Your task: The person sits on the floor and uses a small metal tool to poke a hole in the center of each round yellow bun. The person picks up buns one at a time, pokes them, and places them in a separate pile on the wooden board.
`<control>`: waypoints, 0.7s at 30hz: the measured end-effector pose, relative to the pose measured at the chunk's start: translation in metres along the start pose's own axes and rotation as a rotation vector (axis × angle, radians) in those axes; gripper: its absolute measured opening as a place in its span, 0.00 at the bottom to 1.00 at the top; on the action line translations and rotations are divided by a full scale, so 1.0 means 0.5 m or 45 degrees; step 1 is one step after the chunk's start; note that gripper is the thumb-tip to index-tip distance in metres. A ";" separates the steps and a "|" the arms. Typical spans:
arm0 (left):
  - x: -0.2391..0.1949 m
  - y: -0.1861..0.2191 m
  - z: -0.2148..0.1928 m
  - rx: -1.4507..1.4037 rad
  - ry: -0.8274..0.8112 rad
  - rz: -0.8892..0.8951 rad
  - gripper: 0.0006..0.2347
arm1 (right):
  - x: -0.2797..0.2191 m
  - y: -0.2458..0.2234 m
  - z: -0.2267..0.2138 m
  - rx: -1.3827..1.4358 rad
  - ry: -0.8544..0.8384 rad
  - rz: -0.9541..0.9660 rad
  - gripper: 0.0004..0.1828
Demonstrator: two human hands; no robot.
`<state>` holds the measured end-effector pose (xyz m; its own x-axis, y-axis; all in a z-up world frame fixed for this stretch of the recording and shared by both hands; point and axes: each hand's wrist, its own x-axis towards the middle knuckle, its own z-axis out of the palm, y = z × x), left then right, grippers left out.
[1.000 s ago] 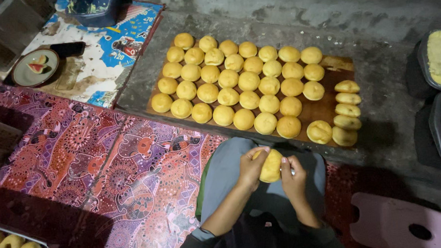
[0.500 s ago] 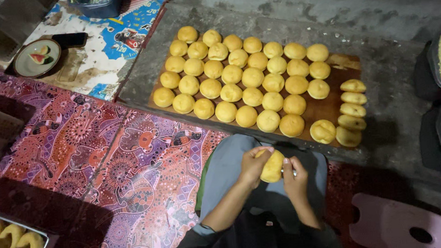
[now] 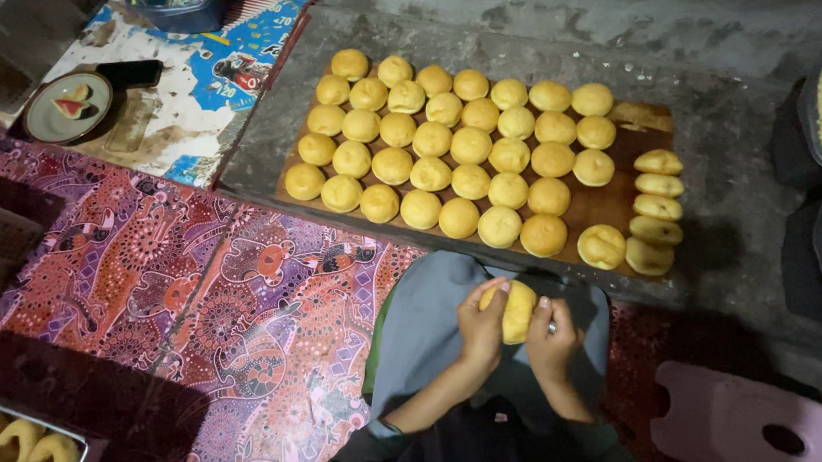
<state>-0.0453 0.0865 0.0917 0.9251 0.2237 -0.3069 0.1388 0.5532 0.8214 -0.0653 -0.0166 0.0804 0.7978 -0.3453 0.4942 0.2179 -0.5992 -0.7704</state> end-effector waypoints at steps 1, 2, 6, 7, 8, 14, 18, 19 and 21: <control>-0.003 -0.005 0.001 -0.033 0.007 0.001 0.10 | -0.002 0.002 0.001 -0.023 0.033 0.020 0.11; -0.006 -0.011 0.003 -0.065 0.011 0.000 0.10 | -0.005 0.005 0.001 -0.049 0.068 0.040 0.11; -0.004 -0.040 0.008 0.030 0.016 0.028 0.11 | -0.013 0.036 -0.002 -0.041 0.107 0.038 0.11; 0.001 -0.048 0.006 0.052 0.015 -0.018 0.11 | -0.016 0.048 -0.002 -0.029 0.092 0.085 0.11; 0.006 -0.052 0.002 0.076 0.011 -0.069 0.11 | -0.020 0.059 -0.005 -0.021 0.079 0.134 0.11; 0.066 -0.077 -0.005 -0.048 -0.388 -0.518 0.10 | -0.018 0.139 -0.036 0.377 -0.232 0.454 0.16; 0.053 -0.117 0.046 0.057 -0.267 -0.446 0.11 | -0.002 0.150 -0.056 0.187 -0.060 0.453 0.14; 0.051 -0.128 0.061 0.109 -0.233 -0.403 0.11 | 0.009 0.154 -0.058 0.052 0.012 0.315 0.13; 0.054 -0.139 0.087 0.201 -0.291 -0.359 0.12 | 0.032 0.156 -0.068 -0.154 0.093 0.202 0.11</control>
<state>-0.0147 0.0192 0.0472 0.8952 -0.1140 -0.4308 0.4350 0.4329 0.7895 -0.0547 -0.0932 0.0420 0.7729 -0.4912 0.4016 0.0201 -0.6138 -0.7892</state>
